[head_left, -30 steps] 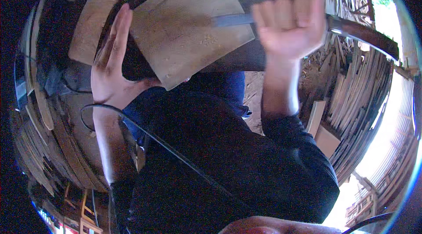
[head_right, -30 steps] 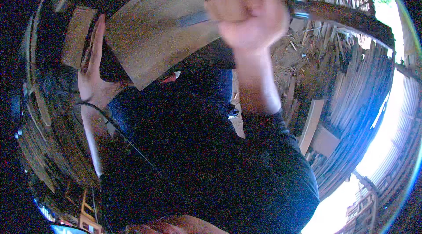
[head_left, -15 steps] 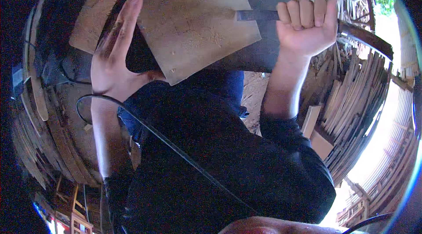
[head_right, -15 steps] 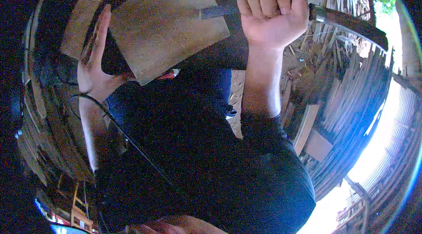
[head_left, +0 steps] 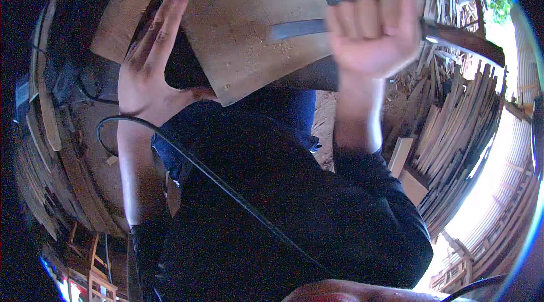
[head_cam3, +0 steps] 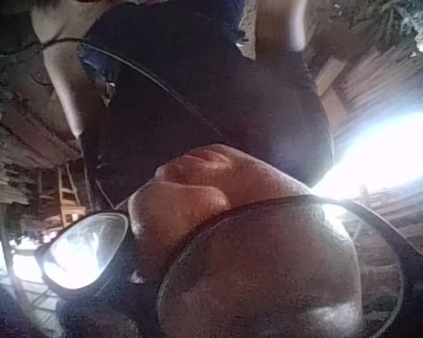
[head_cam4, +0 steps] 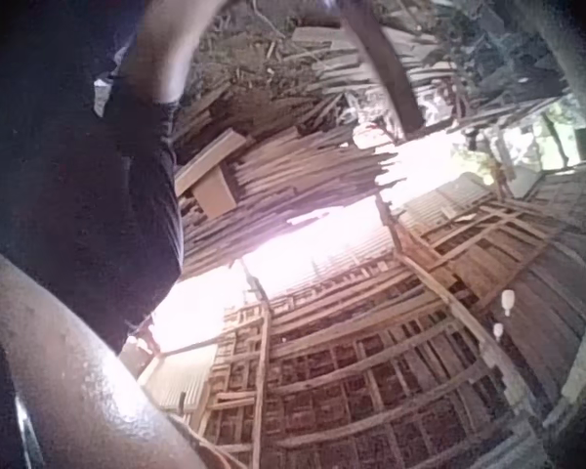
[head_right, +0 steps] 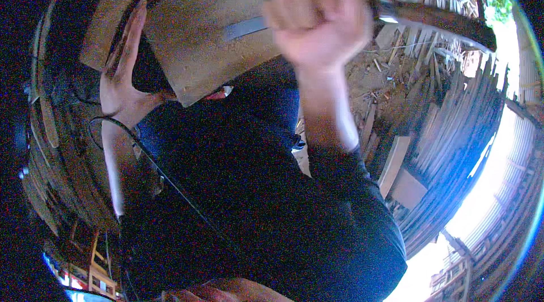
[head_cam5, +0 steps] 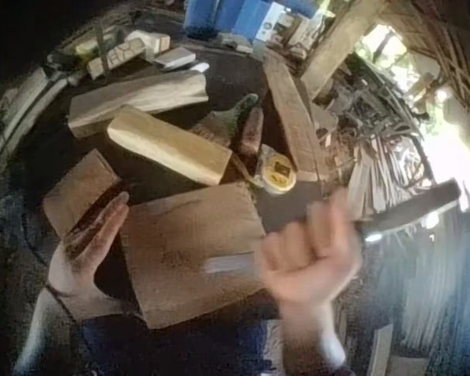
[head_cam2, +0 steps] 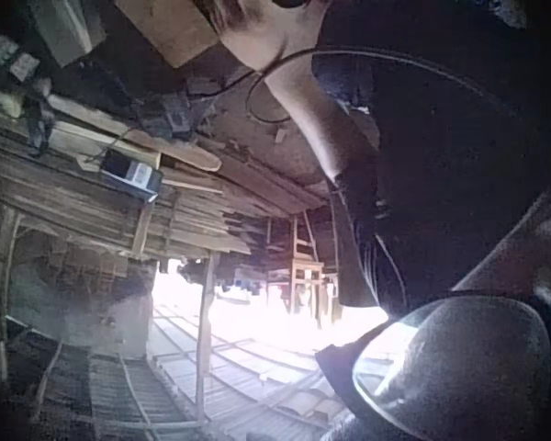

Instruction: Using a chisel to carve and shape a piece of wood on a workshop workbench.

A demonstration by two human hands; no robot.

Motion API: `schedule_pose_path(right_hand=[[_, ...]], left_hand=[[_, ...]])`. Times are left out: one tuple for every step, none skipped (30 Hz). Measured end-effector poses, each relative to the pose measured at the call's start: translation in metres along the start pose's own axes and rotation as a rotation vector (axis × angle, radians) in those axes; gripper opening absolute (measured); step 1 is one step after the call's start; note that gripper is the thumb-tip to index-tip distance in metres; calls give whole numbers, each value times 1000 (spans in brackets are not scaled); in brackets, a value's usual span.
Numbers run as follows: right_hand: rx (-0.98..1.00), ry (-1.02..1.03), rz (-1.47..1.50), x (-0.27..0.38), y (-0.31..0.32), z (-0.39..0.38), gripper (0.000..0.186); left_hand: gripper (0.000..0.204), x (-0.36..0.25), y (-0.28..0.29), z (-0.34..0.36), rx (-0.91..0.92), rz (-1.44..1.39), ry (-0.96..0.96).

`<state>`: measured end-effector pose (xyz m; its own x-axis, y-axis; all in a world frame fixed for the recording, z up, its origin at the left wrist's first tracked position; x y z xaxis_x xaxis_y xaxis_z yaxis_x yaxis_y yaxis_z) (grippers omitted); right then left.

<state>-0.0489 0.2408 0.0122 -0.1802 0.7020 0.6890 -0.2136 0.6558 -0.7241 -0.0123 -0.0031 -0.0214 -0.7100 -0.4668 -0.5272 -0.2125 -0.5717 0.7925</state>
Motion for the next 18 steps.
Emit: schedule_pose_path(right_hand=[[-16,-34,-28,-11,-6,3,50],[-19,-31,-27,-15,-11,6,50],[29,-49,-51,-18,-18,8,50],[85,-70,-77,-20,-24,12,50],[92,-71,-79,-17,-24,13,50],[45,-60,-37,-8,-18,12,52],[-3,-49,3,1,-8,11,54],[-2,-23,34,12,2,9,55],[8,-22,28,15,9,7,55],[-6,-23,73,14,9,4,55],[-20,-24,118,14,8,2,56],[41,-31,99,6,4,4,56],[33,-18,92,-6,-3,6,56],[96,-55,56,-24,-19,10,53],[160,-93,21,-34,-30,11,51],[165,-93,20,-35,-31,11,51],[171,-109,25,-38,-31,11,51],[178,-126,31,-41,-31,11,51]], left_hand=[[67,0,-1,-1,35,90,-9],[67,2,0,-5,69,180,-20],[66,-5,-1,-7,102,271,-31],[66,-10,-1,-5,129,366,-37],[65,-7,-3,-1,155,462,-41],[65,8,-4,3,180,559,-42],[65,8,-4,2,204,656,-43],[64,0,-7,7,227,753,-48],[64,0,-9,13,249,851,-51],[63,-5,-8,10,278,946,-54],[63,-4,-9,11,307,1040,-58],[62,-3,-9,9,335,1134,-63],[62,-12,-10,5,360,1223,-83],[61,-14,-11,1,385,1315,-92],[61,-3,-12,1,410,1408,-99],[61,0,-13,2,440,1504,-99],[60,-1,-13,3,470,1599,-99],[60,-6,-16,5,501,1694,-97]])
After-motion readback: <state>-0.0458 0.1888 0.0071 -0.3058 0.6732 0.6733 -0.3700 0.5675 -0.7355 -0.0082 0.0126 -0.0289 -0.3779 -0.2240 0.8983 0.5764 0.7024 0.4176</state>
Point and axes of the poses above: each hand's wrist, its own z-axis towards the middle knuckle, its own y-axis out of the back of the hand, x = y × z, the point moved 6 cm from there along z, towards the middle knuckle, and after that the axes turned 7 degrees about -y, right-handed, at the moved point
